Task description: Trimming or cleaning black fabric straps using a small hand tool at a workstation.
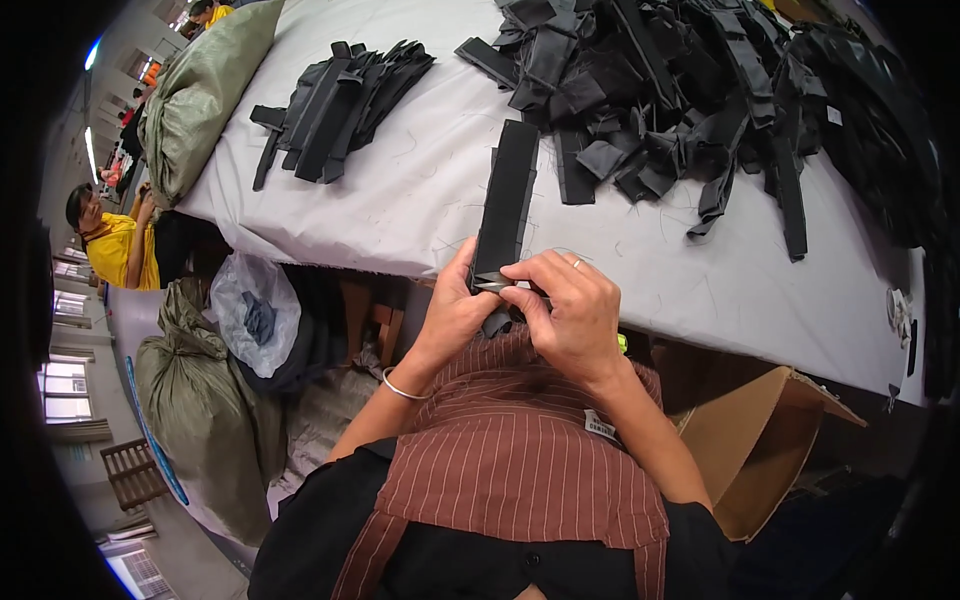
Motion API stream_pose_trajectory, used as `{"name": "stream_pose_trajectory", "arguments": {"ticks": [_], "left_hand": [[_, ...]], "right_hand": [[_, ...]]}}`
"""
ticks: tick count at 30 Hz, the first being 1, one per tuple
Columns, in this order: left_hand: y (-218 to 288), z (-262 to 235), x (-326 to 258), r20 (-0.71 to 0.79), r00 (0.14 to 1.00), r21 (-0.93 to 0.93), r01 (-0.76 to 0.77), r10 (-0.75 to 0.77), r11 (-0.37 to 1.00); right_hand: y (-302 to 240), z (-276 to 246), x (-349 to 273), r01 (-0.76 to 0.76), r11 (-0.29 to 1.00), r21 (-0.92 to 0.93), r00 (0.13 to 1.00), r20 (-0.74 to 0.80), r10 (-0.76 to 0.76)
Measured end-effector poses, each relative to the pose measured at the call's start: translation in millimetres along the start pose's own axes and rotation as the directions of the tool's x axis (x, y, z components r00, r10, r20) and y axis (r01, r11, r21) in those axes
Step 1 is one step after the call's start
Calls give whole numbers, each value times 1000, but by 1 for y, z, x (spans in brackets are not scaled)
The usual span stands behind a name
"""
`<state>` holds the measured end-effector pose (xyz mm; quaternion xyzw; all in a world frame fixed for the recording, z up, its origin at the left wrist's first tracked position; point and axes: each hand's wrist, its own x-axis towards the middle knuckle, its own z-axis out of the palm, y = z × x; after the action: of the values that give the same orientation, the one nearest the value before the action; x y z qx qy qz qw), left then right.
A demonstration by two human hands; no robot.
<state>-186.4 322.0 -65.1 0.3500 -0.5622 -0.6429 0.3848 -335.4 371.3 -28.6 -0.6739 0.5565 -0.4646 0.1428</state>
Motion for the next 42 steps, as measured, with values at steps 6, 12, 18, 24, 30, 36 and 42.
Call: {"name": "stream_pose_trajectory", "arguments": {"ticks": [6, 12, 18, 24, 30, 36, 42], "left_hand": [[2, 2, 0, 4, 1000, -38, 9, -9, 999], [-4, 0, -1, 8, 1000, 40, 7, -7, 999], [-4, -2, -1, 2, 997, 44, 83, -83, 996], [3, 1, -6, 70, 989, -144, 140, -131, 980], [20, -8, -6, 277, 913, -356, 386, -298, 851], [20, -13, 0, 318, 912, -416, 379, -258, 826], [12, -6, 6, 347, 915, -300, 314, -204, 901]], "right_hand": [[4, 1, -3, -103, 989, 106, 995, 21, 102], [2, 3, -1, -58, 995, 85, 997, 48, 54], [7, 0, -3, -221, 946, 237, 975, 31, 220], [-1, 0, 6, -229, 951, 208, 949, 263, 171], [9, -7, 6, -218, 956, 194, 927, 348, 141], [25, -1, 4, -148, 965, 218, 977, 185, 108], [32, 3, 4, -36, 997, 73, 997, 75, 30]]}}
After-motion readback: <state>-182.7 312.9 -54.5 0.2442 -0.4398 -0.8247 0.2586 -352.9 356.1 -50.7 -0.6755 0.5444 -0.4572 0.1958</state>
